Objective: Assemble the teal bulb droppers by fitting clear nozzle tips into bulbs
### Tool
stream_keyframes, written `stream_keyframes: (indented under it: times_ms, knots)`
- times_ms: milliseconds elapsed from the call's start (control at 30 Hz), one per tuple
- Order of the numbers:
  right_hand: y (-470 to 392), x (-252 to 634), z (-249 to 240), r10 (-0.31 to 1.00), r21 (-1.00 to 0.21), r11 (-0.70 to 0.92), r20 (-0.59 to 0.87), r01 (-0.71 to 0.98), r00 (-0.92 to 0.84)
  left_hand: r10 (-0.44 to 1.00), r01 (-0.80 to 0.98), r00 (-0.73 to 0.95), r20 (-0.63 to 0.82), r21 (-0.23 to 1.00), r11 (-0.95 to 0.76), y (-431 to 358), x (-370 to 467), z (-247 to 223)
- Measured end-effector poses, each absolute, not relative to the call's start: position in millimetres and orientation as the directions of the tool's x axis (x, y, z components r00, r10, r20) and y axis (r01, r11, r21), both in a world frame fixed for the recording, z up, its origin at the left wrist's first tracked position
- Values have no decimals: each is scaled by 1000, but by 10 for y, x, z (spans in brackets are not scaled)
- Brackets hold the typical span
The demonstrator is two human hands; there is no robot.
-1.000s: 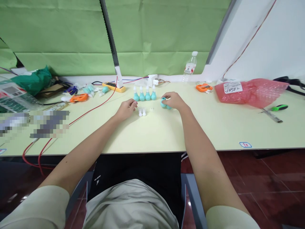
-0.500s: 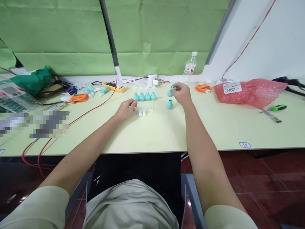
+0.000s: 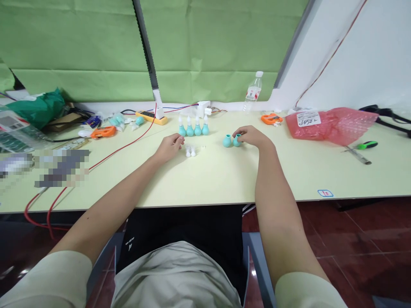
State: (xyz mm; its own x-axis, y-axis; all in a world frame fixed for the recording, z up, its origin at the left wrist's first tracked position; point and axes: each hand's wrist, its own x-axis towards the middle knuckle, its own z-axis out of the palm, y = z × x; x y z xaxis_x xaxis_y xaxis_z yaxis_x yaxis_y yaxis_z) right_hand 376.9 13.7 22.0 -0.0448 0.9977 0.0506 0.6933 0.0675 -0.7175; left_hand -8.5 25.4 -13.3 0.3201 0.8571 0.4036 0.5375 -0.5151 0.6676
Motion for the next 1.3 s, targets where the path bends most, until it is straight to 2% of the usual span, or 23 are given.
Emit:
stream_keyframes:
  times_ms: [433, 633, 700, 833, 867, 933, 1033, 1167, 1300]
  knots:
    - [126, 3697, 232, 994, -715, 108, 61, 691, -93, 862, 526, 321, 391, 684, -506, 242, -82, -133]
    - [153, 3725, 225, 995, -720, 77, 6, 690, -104, 862, 521, 312, 398, 687, -506, 254, -75, -144]
    - [165, 3683, 230, 996, -721, 89, 74, 687, -51, 866, 522, 295, 403, 691, -499, 272, -80, -147]
    - [191, 3404, 243, 906, -675, 237, 413, 699, 92, 873, 523, 251, 418, 701, -485, 342, -97, -166]
    - [205, 3299, 247, 864, -640, 297, 496, 708, 86, 876, 521, 239, 419, 705, -480, 361, -101, -172]
    - [258, 3076, 259, 820, -573, 407, 573, 711, -7, 880, 517, 220, 421, 714, -471, 391, -104, -181]
    - [438, 2795, 303, 818, -537, 478, 561, 694, -129, 878, 512, 207, 431, 717, -473, 405, -100, -184]
    - [830, 2588, 398, 848, -490, 394, 521, 777, -101, 876, 508, 205, 436, 717, -476, 385, -91, -167]
    - [1125, 2460, 426, 902, -554, 233, 430, 799, 35, 873, 505, 202, 444, 717, -481, 370, -106, -147]
